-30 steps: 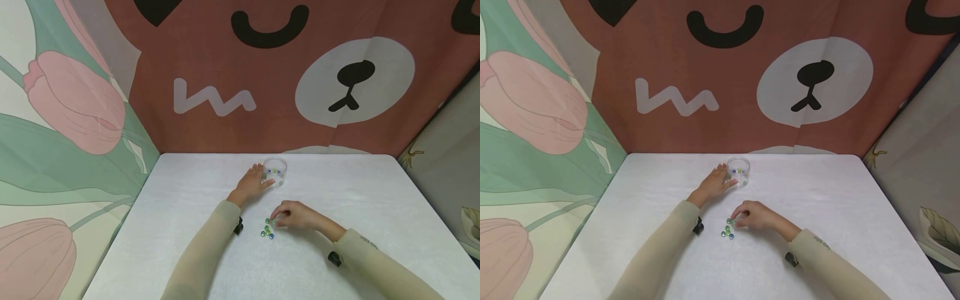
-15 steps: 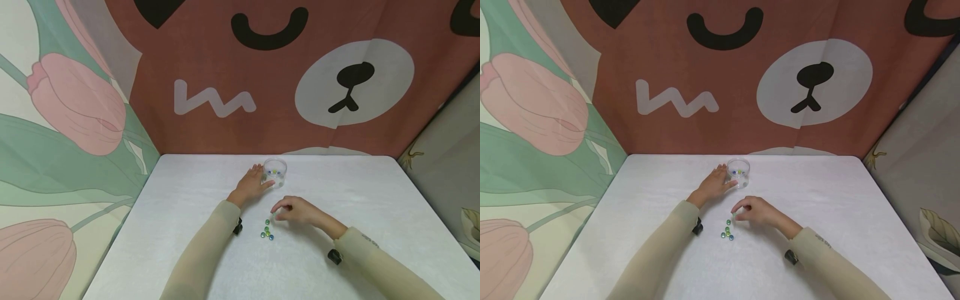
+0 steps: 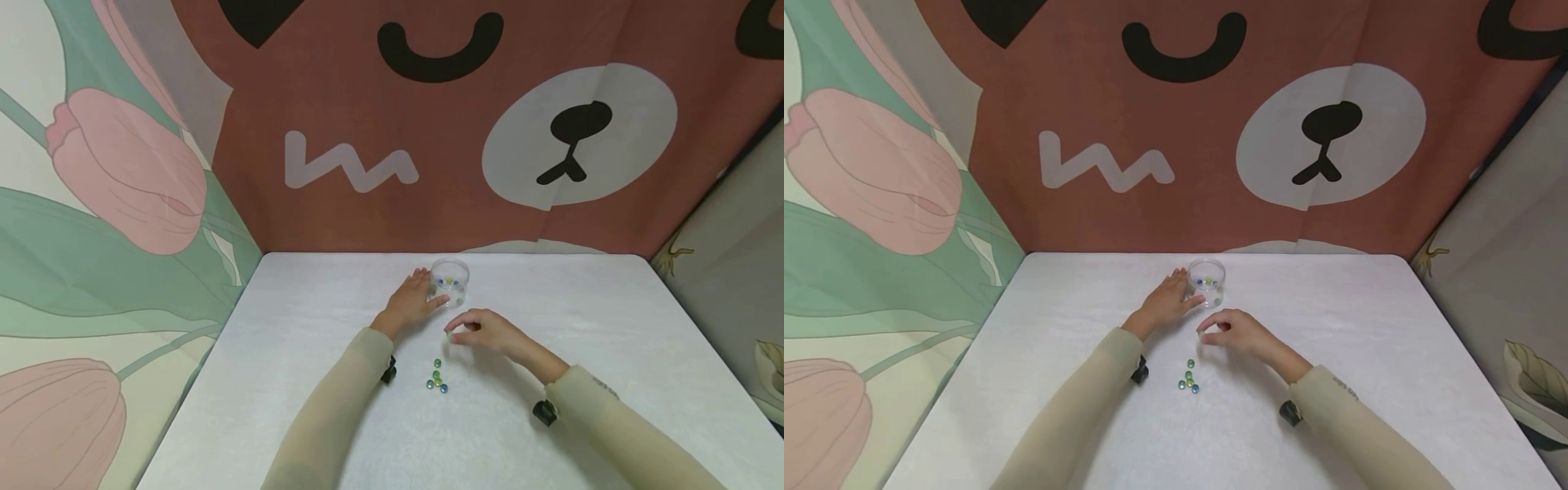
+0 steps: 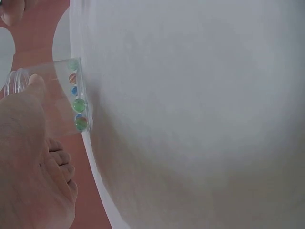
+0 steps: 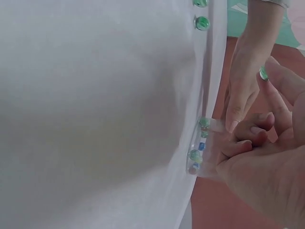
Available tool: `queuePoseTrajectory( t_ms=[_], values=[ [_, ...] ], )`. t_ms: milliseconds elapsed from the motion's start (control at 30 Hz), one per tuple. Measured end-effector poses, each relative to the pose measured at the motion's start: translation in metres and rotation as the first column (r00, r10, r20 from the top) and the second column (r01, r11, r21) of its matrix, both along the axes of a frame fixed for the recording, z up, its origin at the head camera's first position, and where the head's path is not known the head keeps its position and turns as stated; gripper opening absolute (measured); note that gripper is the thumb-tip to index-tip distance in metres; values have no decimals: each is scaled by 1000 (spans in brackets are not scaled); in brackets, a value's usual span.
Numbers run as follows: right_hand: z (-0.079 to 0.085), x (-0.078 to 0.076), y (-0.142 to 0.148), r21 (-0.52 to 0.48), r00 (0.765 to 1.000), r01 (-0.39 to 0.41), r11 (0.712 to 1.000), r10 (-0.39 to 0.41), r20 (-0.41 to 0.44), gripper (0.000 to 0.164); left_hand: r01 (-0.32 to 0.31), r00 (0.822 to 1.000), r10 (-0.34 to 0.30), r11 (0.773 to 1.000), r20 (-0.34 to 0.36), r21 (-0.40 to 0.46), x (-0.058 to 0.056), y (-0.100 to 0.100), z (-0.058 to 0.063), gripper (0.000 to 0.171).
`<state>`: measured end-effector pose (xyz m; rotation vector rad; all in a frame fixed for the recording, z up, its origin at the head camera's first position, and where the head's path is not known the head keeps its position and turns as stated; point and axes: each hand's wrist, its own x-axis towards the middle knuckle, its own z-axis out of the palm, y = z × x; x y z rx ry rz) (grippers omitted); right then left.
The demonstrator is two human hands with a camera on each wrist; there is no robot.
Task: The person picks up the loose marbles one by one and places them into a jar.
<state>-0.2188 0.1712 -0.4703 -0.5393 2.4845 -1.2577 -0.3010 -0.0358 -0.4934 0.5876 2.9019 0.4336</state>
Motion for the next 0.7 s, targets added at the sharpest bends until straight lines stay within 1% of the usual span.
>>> queuePoseTrajectory(
  t_ms=[200,500,700],
  values=[
    [4,-6,0,-12,997,73,997,-73,24,31,11,1000,-11,1000,-12,3,-2,0,-2,89],
    [10,-15,-1,-22,985,171,985,-171,3,29,19,999,-20,1000,-28,-12,-5,-1,-8,90],
    [14,-23,-1,-46,974,224,973,-225,4,33,21,999,-21,1000,-33,-15,-7,-1,-10,91]
  ],
)
